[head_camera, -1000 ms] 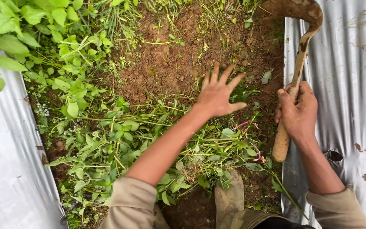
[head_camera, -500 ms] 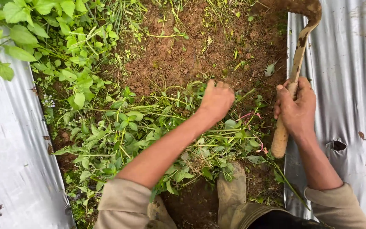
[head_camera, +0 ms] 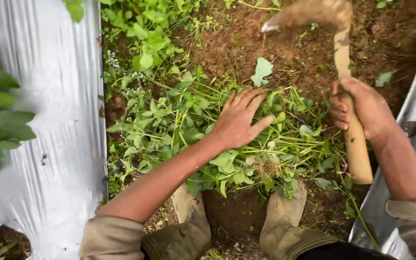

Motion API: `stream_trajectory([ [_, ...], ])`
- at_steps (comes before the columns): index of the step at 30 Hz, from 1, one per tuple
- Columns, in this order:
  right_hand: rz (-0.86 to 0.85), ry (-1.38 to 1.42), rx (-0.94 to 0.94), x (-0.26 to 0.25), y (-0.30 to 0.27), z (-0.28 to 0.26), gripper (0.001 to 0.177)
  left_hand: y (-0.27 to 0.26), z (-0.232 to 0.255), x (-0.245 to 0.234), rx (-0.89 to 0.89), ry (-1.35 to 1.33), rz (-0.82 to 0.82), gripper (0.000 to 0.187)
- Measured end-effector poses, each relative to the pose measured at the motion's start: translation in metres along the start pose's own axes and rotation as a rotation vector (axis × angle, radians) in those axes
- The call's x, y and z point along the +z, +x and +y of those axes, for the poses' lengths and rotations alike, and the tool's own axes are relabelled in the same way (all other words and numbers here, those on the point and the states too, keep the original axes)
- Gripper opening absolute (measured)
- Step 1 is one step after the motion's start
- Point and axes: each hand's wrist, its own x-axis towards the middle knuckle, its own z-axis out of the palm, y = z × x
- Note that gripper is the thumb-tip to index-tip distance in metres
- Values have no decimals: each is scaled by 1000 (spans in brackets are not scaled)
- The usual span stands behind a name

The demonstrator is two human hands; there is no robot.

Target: The person pulls weeds by hand from around plants growing through a plastic ground cover. They then use a hoe to loosen soil and remove weeds from the path between two rows of plants, gathering the removed vegetation into a pile.

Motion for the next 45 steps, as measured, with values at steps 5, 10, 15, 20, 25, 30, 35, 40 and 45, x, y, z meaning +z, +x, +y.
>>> stream_trajectory([
  [5, -57, -412, 408, -6, -1, 41, 34, -54, 32, -21, 13, 152, -260, 120],
  [10, 6, -723, 407, 37, -38, 15, 29, -94, 27, 32, 68, 603, -181, 136],
  [15, 103, -815, -27, 41, -42, -5, 16, -111, -14, 80, 270, 763, -50, 140],
  [20, 353, -476, 1, 48, -29, -1, 19, -86, -44, 45, 402, 619, -155, 90],
  [25, 314, -308, 258, 15, -41, 46, 20, -52, -72, -7, 574, 558, -168, 109],
  [30, 251, -290, 320, 33, -69, 55, 10, -8, -85, -55, 737, 720, -255, 127],
  [35, 283, -501, 233, 36, -69, 41, 14, -16, -66, -60, 531, 776, -159, 117],
  [40, 314, -709, 222, 21, -68, 18, 19, -72, -66, -42, 374, 828, -153, 125],
  [45, 264, -798, -59, -7, -31, 16, 27, -127, -138, -6, 210, 274, 489, 101],
])
